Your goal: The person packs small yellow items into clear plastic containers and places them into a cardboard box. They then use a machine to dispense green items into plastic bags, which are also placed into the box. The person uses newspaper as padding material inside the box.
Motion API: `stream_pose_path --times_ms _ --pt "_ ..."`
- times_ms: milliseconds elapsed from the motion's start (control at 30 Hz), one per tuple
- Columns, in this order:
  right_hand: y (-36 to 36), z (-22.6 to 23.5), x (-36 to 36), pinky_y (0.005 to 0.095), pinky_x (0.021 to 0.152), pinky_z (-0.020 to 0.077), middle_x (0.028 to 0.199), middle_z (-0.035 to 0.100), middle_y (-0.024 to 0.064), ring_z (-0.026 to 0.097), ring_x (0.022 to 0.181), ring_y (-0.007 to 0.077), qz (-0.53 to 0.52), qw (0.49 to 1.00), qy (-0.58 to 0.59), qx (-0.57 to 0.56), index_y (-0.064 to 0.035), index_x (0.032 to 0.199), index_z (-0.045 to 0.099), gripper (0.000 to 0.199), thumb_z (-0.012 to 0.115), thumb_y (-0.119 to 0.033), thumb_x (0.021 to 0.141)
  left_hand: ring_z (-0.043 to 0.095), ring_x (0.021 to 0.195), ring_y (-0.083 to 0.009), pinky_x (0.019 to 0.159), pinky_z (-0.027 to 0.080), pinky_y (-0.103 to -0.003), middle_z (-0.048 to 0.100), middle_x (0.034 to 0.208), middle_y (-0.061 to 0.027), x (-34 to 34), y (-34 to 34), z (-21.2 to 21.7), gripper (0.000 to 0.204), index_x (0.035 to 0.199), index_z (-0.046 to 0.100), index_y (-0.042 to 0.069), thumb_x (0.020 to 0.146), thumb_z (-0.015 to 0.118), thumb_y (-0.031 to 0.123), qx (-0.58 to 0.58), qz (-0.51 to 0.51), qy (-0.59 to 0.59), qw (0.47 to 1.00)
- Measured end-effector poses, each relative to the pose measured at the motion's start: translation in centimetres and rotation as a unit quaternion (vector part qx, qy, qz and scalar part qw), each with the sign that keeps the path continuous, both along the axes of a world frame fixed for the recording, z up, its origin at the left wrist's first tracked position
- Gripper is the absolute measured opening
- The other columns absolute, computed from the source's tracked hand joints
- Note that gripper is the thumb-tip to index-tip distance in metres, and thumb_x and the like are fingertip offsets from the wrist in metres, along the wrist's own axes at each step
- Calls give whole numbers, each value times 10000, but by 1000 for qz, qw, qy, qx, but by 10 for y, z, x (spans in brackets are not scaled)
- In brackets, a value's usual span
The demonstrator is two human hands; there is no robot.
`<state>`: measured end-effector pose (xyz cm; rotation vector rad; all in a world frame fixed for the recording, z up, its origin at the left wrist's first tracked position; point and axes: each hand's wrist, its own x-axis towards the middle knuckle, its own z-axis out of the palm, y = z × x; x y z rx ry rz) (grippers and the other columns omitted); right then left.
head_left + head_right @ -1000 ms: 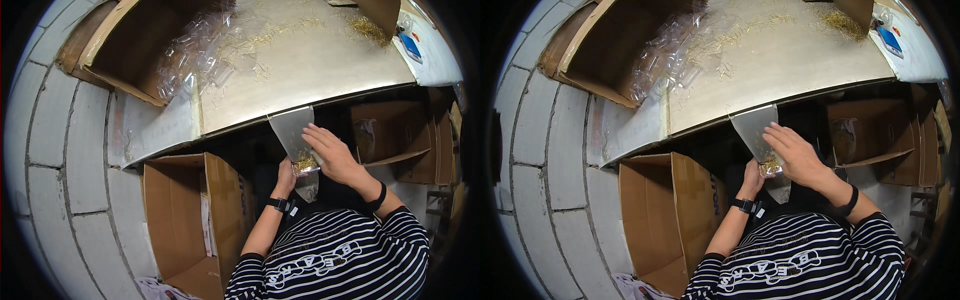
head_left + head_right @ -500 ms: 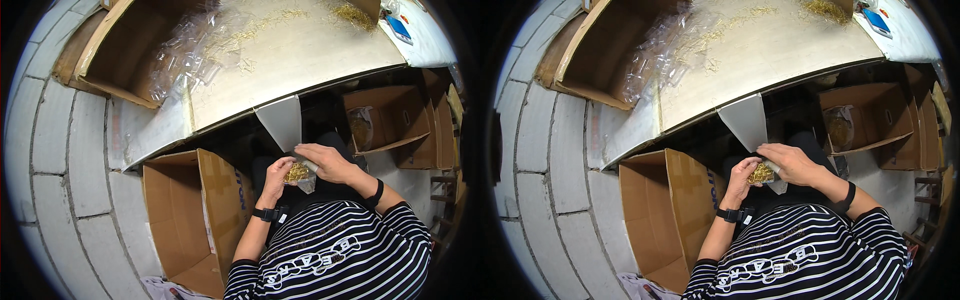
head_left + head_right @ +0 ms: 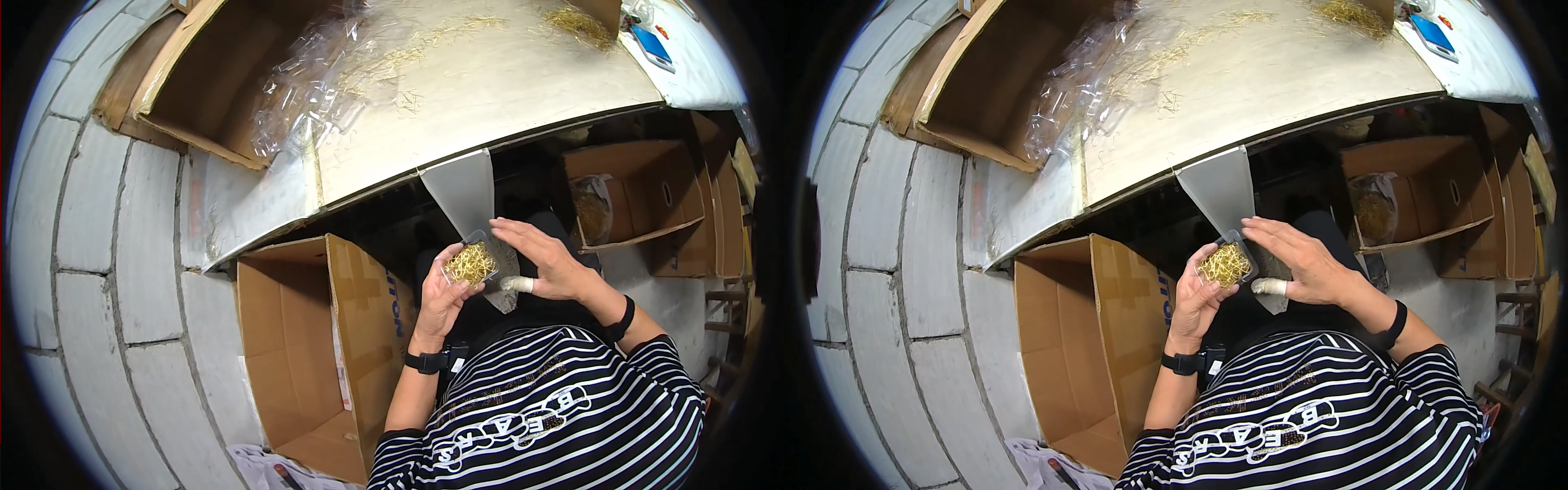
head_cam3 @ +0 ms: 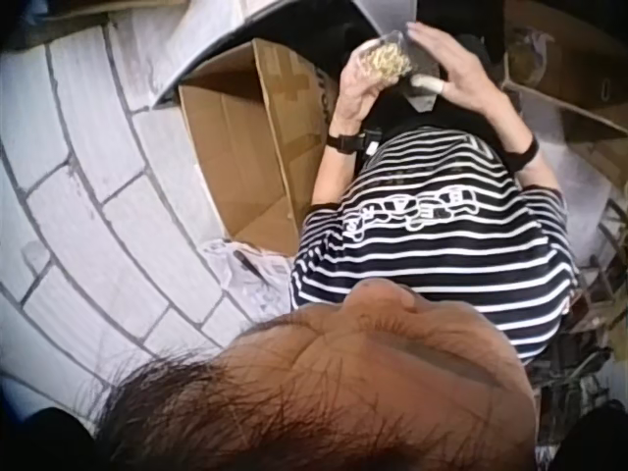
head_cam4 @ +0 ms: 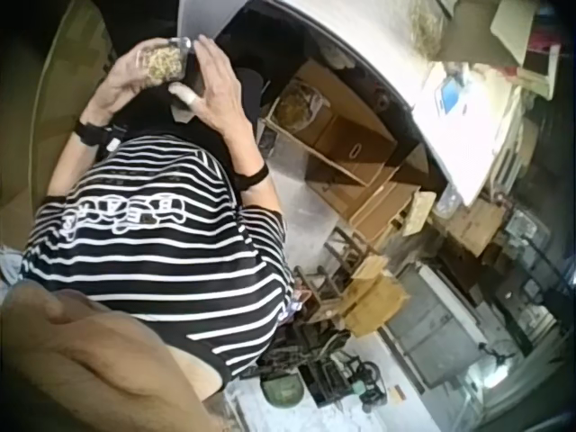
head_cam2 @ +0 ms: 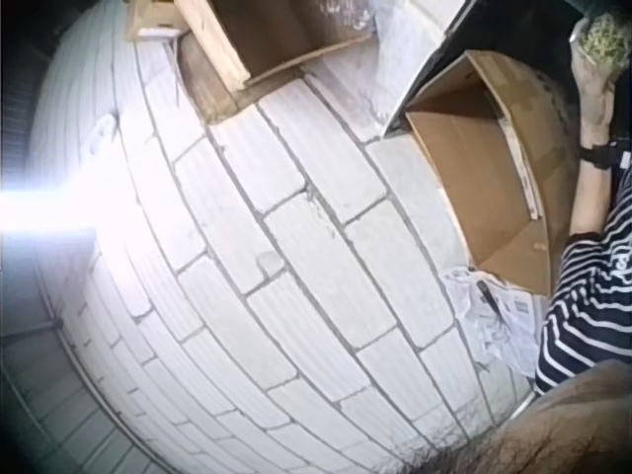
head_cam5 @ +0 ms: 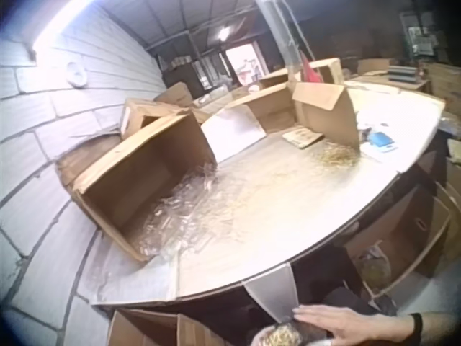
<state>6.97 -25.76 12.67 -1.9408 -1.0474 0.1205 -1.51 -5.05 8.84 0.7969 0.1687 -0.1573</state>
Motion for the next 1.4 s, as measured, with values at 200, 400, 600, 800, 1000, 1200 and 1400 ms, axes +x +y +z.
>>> stream_pose_path --times_ms 200,400,600,800,1000,1200,1400 --pt "19 -12 -2 392 963 433 1343 429 167 464 1202 334 17 997 74 3 -44 1317 409 679 723 -178 729 584 1042 -214 809 565 -332 529 1172 -142 -4 -7 2 525 1293 357 8 824 590 -18 45 -19 33 998" --pt "33 -14 2 379 953 444 1260 510 183 507 1160 327 12 998 64 11 2 1209 509 490 675 -110 762 617 977 -203 748 584 -329 556 1151 -139 -7 2 -8 487 1272 386 6 847 615 76 66 -9 40 997" --pt "65 19 49 378 914 454 1227 528 184 513 1139 342 -52 997 -51 8 10 1152 544 390 625 -75 780 652 894 -218 658 596 -327 598 1082 -135 -23 30 -50 309 1207 468 6 952 461 180 74 59 103 990" --pt "142 -12 133 414 1050 315 1354 425 163 323 1314 315 -72 954 -257 -133 -57 1201 533 355 521 -187 871 664 835 -208 627 594 -325 625 1026 -128 -27 30 -85 295 1166 515 8 954 460 206 62 63 135 987" --pt "141 -17 211 392 1079 288 1384 409 112 332 1316 287 -101 957 -214 -166 -90 1264 486 402 498 -192 875 658 856 -207 637 591 -330 626 1027 -127 -14 31 -85 345 1159 512 1 970 432 279 42 50 136 989" --pt "88 0 171 351 1013 379 1327 477 136 446 1230 294 -56 993 -45 -89 -28 1213 532 357 475 -62 862 659 859 -210 651 570 -315 631 1032 -134 9 30 -111 461 1165 505 -20 988 341 373 52 25 145 988" --pt "83 -3 182 364 1046 341 1302 503 138 433 1243 295 -72 994 -66 -42 -21 1228 520 356 477 -52 876 662 800 -193 580 572 -303 636 975 -123 49 5 -116 438 1125 515 -11 985 345 368 78 -14 170 982"
